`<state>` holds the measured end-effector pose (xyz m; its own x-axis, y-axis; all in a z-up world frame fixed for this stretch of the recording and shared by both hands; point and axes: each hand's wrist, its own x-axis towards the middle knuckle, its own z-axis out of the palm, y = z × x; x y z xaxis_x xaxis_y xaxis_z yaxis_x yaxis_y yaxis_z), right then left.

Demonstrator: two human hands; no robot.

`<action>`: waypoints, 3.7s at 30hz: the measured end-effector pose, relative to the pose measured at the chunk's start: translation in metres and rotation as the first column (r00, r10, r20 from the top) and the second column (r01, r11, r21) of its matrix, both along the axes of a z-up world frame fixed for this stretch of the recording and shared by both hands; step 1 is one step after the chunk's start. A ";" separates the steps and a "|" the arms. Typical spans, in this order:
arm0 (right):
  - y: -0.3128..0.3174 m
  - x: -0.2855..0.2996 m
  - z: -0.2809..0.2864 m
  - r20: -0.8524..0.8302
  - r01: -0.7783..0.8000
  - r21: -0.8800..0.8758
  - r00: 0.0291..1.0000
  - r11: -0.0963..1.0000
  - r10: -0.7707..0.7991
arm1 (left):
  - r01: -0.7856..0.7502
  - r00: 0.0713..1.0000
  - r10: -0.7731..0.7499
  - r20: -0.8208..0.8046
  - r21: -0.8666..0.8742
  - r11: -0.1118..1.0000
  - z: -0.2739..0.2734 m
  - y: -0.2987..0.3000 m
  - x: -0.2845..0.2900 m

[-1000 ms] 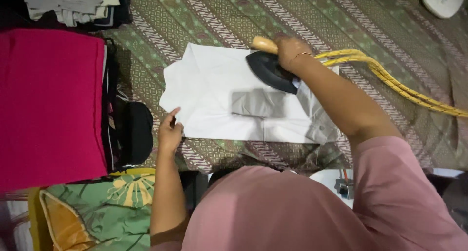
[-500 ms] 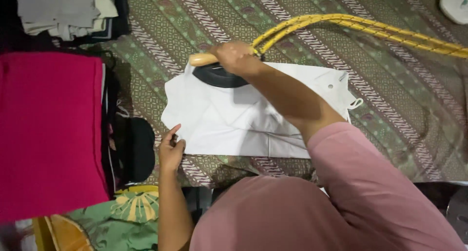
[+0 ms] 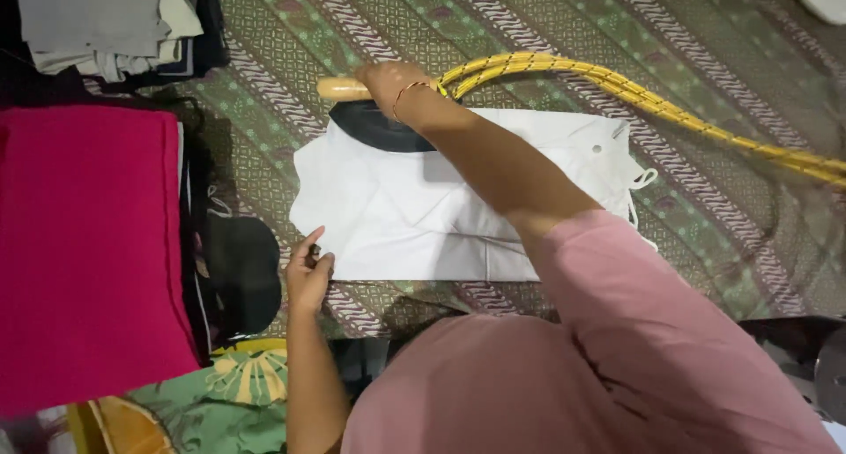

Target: The person irons a white long-sleeved shirt on a patterned ironing board using a steam iron. They smooth the fabric with their hands, iron the sleeves and body, and then fold the shirt into a neat stack.

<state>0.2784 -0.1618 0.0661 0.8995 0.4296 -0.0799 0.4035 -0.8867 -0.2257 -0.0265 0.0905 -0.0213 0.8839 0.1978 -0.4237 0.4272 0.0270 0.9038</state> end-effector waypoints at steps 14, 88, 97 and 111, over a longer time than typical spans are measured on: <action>-0.214 -0.034 0.023 -0.084 -0.121 -0.335 0.992 0.934 0.099 | 0.065 0.998 -0.061 -0.027 0.145 0.987 0.008 0.004 0.004; -0.497 -0.316 -0.023 0.173 0.482 -0.436 0.873 0.759 -0.456 | 0.278 0.887 -0.456 -0.080 0.879 0.387 0.023 -0.283 -0.037; -0.635 -0.284 -0.090 0.304 0.728 -0.275 0.685 0.628 -0.662 | 0.176 0.806 -0.587 0.074 0.917 0.358 0.019 -0.323 -0.036; -0.411 -0.357 -0.101 -0.504 0.857 0.301 0.516 0.419 -0.693 | 0.146 0.687 -0.702 0.190 0.909 0.390 0.011 -0.391 -0.014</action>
<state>-0.0791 -0.5732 -0.0351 0.8318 -0.3964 -0.3886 -0.5521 -0.5190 -0.6526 -0.0409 -0.3009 -0.0099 0.9376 -0.2903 0.1915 -0.3464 -0.8283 0.4403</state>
